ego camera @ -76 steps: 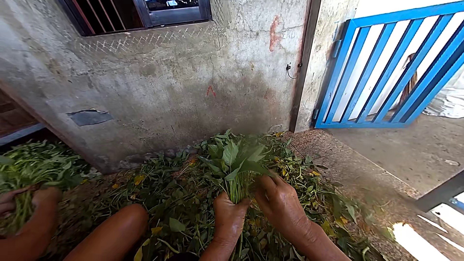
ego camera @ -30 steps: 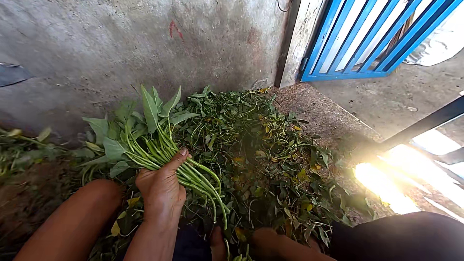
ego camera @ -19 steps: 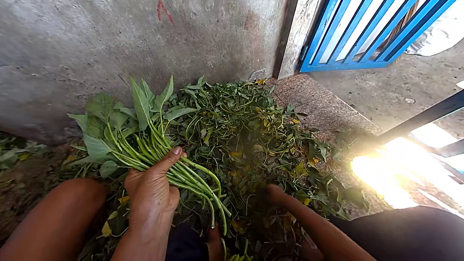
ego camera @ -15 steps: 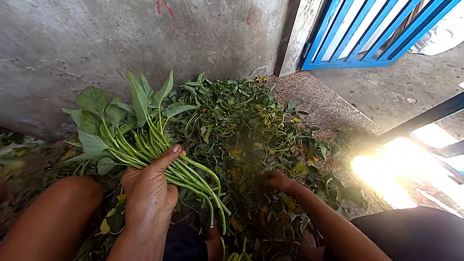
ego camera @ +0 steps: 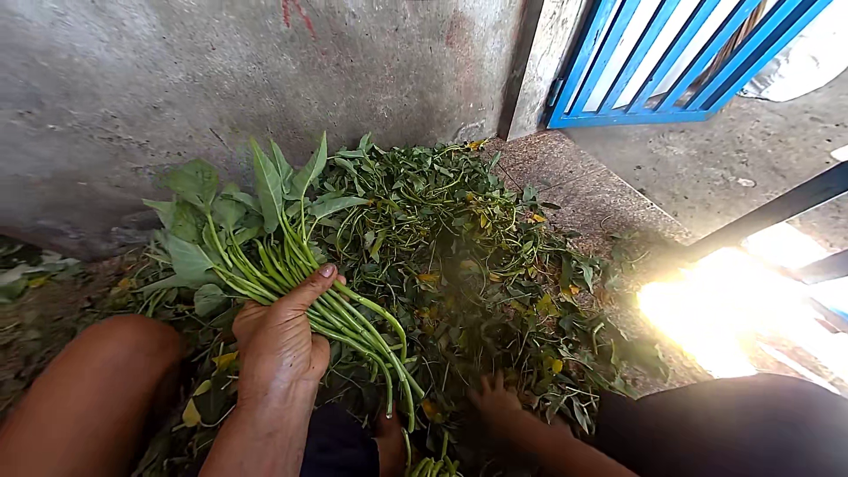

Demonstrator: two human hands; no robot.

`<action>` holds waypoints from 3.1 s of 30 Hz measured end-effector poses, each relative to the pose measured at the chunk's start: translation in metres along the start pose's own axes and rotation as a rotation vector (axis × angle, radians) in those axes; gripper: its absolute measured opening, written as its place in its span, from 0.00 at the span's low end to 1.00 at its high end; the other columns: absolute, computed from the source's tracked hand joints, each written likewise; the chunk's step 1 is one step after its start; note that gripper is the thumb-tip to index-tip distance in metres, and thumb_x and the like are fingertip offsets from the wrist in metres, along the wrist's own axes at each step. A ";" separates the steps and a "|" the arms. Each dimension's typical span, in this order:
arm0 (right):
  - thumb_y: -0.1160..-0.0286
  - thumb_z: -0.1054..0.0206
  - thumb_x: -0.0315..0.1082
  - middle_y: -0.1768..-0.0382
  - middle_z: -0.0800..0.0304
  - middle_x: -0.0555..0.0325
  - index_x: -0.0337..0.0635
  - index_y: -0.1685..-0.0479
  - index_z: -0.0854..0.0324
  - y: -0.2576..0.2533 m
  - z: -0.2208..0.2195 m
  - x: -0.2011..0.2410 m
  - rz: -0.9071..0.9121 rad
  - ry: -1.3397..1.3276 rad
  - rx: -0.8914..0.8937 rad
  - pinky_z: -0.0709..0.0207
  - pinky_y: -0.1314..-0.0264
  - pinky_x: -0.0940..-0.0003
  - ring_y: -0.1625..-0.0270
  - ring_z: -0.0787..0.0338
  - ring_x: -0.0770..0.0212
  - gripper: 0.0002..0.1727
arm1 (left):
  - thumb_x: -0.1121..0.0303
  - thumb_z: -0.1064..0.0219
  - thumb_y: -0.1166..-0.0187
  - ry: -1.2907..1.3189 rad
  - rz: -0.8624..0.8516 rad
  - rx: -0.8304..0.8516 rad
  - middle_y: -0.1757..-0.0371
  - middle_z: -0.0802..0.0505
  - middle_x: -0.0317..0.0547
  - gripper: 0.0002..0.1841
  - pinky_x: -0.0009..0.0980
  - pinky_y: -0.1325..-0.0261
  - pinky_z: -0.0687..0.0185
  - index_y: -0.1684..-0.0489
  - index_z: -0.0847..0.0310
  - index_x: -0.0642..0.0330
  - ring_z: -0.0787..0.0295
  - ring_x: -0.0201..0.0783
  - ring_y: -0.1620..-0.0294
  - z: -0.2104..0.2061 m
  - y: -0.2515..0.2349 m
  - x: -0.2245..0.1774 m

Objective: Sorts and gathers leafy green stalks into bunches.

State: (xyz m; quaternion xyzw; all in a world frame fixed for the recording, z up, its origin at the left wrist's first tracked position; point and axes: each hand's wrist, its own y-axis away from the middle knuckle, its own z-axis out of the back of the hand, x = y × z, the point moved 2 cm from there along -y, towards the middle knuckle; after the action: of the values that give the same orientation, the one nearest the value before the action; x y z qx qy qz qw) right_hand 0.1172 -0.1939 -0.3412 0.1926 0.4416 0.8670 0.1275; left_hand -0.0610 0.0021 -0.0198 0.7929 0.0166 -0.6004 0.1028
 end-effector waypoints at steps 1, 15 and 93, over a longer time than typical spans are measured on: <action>0.46 0.14 0.37 0.10 0.54 0.26 0.52 0.08 0.42 0.000 -0.017 0.007 0.016 0.087 0.009 0.36 0.31 0.13 0.13 0.53 0.12 0.57 | 0.83 0.24 0.33 0.000 0.006 0.003 0.60 0.05 0.51 0.20 0.37 0.64 0.05 0.43 0.23 0.65 0.05 0.43 0.66 0.000 0.000 0.000; 0.37 0.24 0.29 0.34 0.18 0.38 0.51 0.31 0.19 0.062 0.162 -0.048 -0.032 -0.002 -0.606 0.14 0.49 0.35 0.43 0.10 0.34 0.29 | 0.83 0.23 0.34 0.016 -0.002 -0.006 0.61 0.05 0.50 0.20 0.38 0.64 0.04 0.44 0.23 0.65 0.04 0.43 0.67 0.007 -0.001 -0.003; 0.20 0.34 0.53 0.15 0.37 0.28 0.39 0.16 0.31 0.052 0.110 -0.052 -0.236 -0.236 -0.481 0.41 0.22 0.21 0.15 0.38 0.23 0.37 | 0.81 0.23 0.32 0.006 0.081 0.010 0.61 0.05 0.51 0.20 0.37 0.67 0.05 0.43 0.22 0.65 0.05 0.42 0.69 0.003 0.003 0.001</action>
State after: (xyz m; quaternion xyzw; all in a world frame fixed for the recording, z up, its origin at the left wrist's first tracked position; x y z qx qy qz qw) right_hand 0.2102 -0.1654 -0.2509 0.2038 0.2246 0.8976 0.3199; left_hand -0.0630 -0.0018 -0.0208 0.7951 -0.0181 -0.5936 0.1231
